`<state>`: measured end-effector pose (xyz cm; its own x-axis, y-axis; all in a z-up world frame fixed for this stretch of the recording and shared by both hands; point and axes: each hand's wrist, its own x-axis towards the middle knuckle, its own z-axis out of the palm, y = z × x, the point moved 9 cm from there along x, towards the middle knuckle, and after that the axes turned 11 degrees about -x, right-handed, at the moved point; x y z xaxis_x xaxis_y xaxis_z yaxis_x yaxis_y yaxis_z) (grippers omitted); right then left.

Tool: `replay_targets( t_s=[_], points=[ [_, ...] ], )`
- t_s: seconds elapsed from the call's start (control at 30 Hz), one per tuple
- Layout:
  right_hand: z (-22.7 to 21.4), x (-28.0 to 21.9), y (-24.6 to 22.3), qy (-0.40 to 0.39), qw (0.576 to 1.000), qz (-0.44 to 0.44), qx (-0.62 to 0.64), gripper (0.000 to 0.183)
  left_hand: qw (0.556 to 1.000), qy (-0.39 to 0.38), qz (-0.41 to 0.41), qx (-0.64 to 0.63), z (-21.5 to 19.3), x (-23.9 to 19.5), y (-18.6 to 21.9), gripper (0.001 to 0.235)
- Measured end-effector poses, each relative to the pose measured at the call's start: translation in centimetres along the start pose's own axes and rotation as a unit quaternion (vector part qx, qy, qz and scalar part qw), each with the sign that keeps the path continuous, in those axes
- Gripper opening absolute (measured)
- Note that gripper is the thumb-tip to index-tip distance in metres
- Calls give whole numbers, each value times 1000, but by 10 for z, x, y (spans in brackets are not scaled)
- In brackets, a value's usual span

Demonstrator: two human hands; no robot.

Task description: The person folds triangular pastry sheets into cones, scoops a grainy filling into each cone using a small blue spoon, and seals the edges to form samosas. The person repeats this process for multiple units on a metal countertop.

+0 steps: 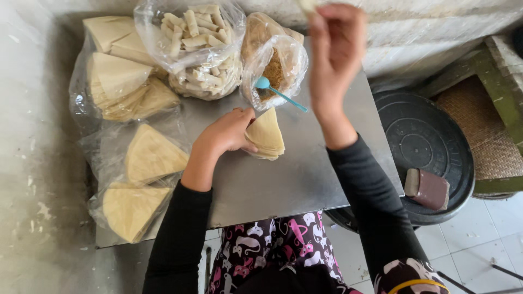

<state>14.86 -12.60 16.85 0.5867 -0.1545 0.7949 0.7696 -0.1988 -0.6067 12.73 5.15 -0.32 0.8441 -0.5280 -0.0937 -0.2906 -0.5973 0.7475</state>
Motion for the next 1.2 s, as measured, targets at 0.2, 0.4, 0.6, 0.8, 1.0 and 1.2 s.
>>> replay_targets(
  t_s=[0.2,0.4,0.6,0.8,1.0,1.2],
  points=[
    [83,13,-19,-158,967,-64,-191,13,998,-29,-33,-43,3,2,-8,64],
    [36,-64,-18,-235,949,13,-211,19,998,-21,19,-51,1,3,-7,62],
    [37,-137,-12,-411,880,90,-219,18,999,-23,18,-46,-1,4,-3,61],
    [41,-137,-26,-382,893,-8,-237,15,995,-43,-39,-78,-4,0,-8,55],
    [42,-137,-29,-378,896,-17,-234,17,998,-38,-13,-55,-4,1,-4,49],
    [40,-139,-22,-344,910,-9,-232,13,997,-41,-29,-56,-4,1,-8,48]
  ],
)
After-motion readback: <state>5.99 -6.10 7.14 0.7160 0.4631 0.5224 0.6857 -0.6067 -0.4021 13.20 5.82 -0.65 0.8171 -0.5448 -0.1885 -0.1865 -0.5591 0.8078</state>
